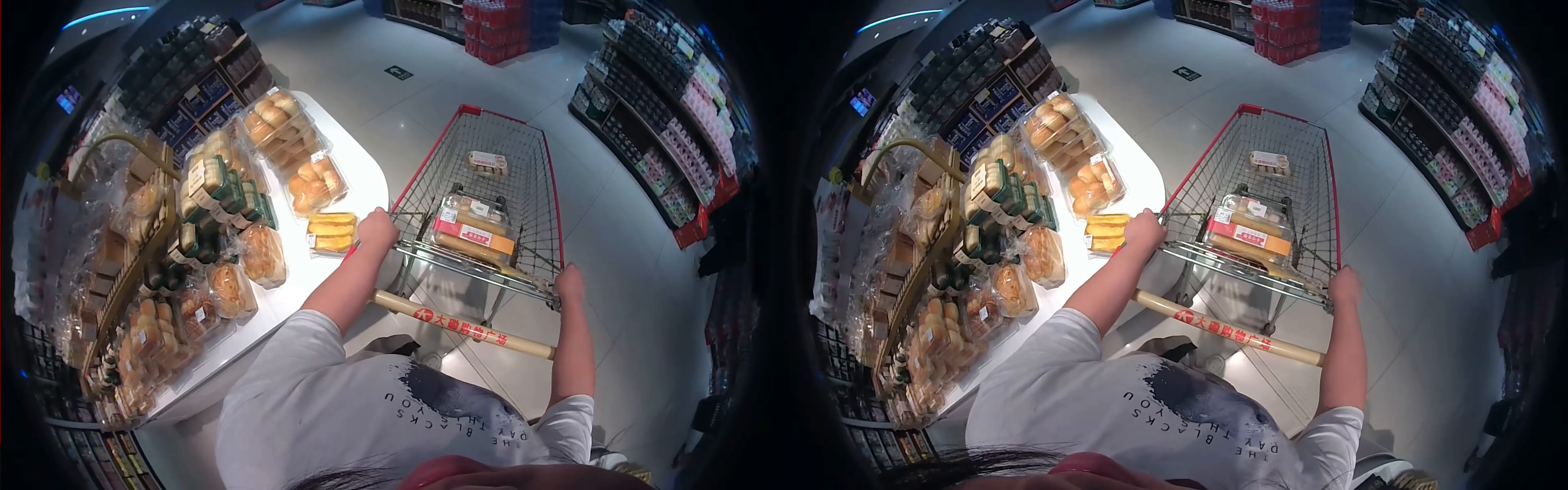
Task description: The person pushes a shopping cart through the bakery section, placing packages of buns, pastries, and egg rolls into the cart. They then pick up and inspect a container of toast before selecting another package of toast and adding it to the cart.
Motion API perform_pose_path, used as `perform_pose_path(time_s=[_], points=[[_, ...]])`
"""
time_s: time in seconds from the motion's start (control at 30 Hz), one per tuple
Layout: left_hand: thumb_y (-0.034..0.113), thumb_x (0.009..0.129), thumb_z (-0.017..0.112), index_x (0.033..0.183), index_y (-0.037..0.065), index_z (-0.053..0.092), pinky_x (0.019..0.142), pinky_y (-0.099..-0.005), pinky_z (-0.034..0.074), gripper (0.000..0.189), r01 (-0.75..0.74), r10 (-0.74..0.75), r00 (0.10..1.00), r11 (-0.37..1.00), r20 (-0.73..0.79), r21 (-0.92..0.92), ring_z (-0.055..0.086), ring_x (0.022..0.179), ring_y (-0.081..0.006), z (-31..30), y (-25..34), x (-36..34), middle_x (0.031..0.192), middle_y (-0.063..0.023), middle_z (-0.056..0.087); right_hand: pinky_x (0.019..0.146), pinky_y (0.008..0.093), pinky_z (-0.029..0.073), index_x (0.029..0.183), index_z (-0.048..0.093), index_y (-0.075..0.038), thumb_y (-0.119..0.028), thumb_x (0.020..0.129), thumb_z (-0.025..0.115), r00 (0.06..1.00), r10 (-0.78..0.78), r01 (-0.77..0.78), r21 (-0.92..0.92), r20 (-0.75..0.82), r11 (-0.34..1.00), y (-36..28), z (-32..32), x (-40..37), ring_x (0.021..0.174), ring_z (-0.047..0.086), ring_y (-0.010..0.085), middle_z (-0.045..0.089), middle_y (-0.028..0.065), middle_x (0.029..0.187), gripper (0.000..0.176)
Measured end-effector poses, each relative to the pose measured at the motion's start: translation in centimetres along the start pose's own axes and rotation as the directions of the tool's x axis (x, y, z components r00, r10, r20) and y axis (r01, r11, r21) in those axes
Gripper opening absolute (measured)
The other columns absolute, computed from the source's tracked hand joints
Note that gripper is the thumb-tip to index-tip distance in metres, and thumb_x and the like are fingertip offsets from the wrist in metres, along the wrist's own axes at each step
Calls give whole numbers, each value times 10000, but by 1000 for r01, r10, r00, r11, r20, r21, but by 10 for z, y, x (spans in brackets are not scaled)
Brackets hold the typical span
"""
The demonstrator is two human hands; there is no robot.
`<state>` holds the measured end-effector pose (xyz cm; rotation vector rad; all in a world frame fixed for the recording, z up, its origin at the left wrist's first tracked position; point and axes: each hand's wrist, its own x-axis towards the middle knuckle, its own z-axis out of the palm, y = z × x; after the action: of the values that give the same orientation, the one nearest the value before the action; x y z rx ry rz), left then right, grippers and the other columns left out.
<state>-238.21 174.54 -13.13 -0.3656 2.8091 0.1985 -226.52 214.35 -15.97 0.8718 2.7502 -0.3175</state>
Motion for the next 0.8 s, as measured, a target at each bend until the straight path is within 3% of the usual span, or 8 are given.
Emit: perform_pose_path(time_s=[0.2,0.4,0.47,0.53,0.63,0.8], points=[[205,707,601,980,16,530,743,-336,491,339,29,-28,999,999,26,-39,607,883,-250,-12,18,53,953,-146,610,739,428,457,899,574,-4,-97,748,496,999,-20,22,49,-32,999,-27,2,64,876,578,350,599,205,915,193],[204,712,600,1039,-2,511,744,-312,494,396,60,-53,997,991,64,-123,604,908,-242,-22,35,114,974,-137,603,741,422,455,892,570,5,-67,709,503,989,-124,120,-52,-76,991,-55,2,139,862,571,368,595,213,895,208],[214,731,591,1143,-20,441,686,-403,516,498,110,-107,993,992,47,-60,592,937,-274,-8,47,132,1089,-147,544,743,423,453,889,566,10,-53,704,495,991,-111,109,-36,-72,993,-61,-1,160,869,566,376,590,221,901,209],[208,749,573,1143,-14,445,666,-428,517,470,110,-106,992,992,63,-69,587,942,-270,-15,56,146,1082,-139,542,742,425,450,888,562,15,-43,699,489,990,-116,113,-35,-81,993,-75,-5,183,876,562,382,585,228,908,210],[232,708,616,1083,-24,451,750,-314,492,484,139,-137,990,986,35,-96,585,929,-240,-18,66,165,1035,-140,543,739,429,446,887,554,22,-35,694,489,988,-128,122,-66,-83,990,-89,-11,211,885,555,388,579,236,915,212],[191,715,601,1052,-12,474,720,-316,502,414,153,-154,988,986,-19,-62,595,910,-231,-31,86,186,1024,-137,549,738,439,435,880,544,37,-36,700,482,987,-138,134,-53,-85,990,-110,-21,249,888,550,392,576,244,907,204]])
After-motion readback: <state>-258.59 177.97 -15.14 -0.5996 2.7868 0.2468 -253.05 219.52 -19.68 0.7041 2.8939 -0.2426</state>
